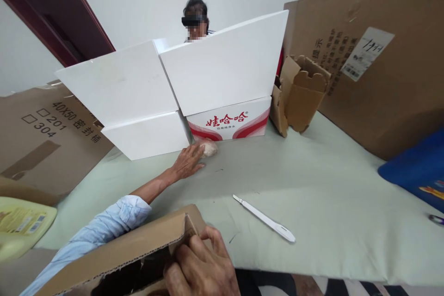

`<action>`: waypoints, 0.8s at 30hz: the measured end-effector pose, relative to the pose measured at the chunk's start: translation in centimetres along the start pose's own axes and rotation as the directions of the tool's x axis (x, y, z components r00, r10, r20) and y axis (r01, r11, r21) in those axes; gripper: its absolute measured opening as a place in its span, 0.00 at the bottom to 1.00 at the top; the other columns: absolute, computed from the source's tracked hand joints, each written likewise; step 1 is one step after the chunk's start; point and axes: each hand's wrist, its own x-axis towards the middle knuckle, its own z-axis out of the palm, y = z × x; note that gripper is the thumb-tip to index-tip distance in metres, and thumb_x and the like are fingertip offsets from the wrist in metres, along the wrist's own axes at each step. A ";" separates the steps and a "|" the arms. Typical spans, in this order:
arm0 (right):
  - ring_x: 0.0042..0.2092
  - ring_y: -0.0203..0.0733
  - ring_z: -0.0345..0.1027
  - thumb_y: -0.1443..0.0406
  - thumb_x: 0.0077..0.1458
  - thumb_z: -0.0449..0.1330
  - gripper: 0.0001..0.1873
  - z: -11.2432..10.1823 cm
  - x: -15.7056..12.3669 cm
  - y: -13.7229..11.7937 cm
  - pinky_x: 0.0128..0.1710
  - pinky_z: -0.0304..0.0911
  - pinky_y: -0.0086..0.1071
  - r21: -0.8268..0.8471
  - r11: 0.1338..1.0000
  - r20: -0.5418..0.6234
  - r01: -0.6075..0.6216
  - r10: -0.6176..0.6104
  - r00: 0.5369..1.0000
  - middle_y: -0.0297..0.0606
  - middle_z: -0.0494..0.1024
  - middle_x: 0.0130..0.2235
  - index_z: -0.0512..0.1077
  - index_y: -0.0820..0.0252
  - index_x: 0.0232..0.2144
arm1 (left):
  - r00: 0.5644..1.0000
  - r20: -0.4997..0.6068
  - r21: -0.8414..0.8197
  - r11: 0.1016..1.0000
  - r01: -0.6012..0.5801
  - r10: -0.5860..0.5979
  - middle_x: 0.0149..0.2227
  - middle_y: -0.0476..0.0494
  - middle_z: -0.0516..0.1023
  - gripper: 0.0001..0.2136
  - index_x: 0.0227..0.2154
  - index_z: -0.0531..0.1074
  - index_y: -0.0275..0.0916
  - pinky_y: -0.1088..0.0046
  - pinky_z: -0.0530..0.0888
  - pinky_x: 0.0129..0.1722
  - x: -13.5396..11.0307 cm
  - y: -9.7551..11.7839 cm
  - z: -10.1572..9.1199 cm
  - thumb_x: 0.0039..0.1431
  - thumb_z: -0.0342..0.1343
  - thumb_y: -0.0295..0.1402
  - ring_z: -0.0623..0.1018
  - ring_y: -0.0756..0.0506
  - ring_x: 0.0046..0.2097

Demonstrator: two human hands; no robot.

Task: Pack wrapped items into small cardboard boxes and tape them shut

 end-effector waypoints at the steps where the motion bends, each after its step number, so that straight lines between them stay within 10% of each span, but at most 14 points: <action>1: 0.31 0.37 0.68 0.65 0.69 0.61 0.11 0.1 0.1 -0.1 0.44 0.61 0.38 0.011 1.000 0.010 0.003 -0.003 1.000 0.30 0.74 0.26 0.71 0.56 0.30 | 1.000 0.005 -0.008 1.000 -0.001 0.001 0.73 0.22 0.61 0.35 0.74 0.54 0.42 0.43 0.67 0.65 -0.2 0.2 0.0 0.70 0.59 0.41 0.65 0.25 0.72; 8: 0.32 0.40 0.67 0.56 0.75 0.55 0.19 0.4 0.8 -1.0 0.46 0.58 0.41 0.085 0.996 -0.070 0.009 -0.003 0.998 0.32 0.75 0.28 0.71 0.56 0.31 | 0.999 0.025 -0.112 0.993 -0.022 0.025 0.76 0.28 0.60 0.31 0.69 0.68 0.47 0.40 0.66 0.66 -0.9 1.0 -2.0 0.64 0.66 0.34 0.64 0.23 0.74; 14: 0.37 0.42 0.70 0.59 0.71 0.61 0.12 -0.9 1.4 -0.9 0.50 0.55 0.40 0.082 0.997 0.053 0.008 -0.012 0.999 0.32 0.78 0.32 0.70 0.55 0.33 | 0.996 -0.084 -0.198 0.980 0.007 -0.024 0.77 0.31 0.58 0.27 0.69 0.68 0.47 0.44 0.67 0.68 -3.2 -0.5 -9.8 0.68 0.61 0.31 0.63 0.28 0.75; 20: 0.35 0.41 0.69 0.56 0.75 0.56 0.19 -0.3 2.5 -0.5 0.48 0.53 0.39 0.026 0.999 0.089 0.022 -0.024 0.996 0.33 0.78 0.31 0.70 0.56 0.30 | 0.917 -0.387 -0.496 0.860 -0.119 -0.097 0.63 0.33 0.77 0.09 0.48 0.81 0.42 0.51 0.75 0.63 -15.4 1.9 -20.1 0.71 0.59 0.33 0.76 0.35 0.66; 24: 0.34 0.42 0.71 0.52 0.77 0.51 0.25 0.2 3.2 -0.2 0.45 0.53 0.38 -0.048 0.996 0.065 0.071 -0.068 0.996 0.33 0.78 0.29 0.71 0.55 0.29 | 0.948 -0.295 -0.550 0.833 -0.063 -0.124 0.65 0.34 0.76 0.06 0.42 0.82 0.41 0.53 0.75 0.62 -23.9 7.1 -23.7 0.71 0.60 0.33 0.78 0.35 0.64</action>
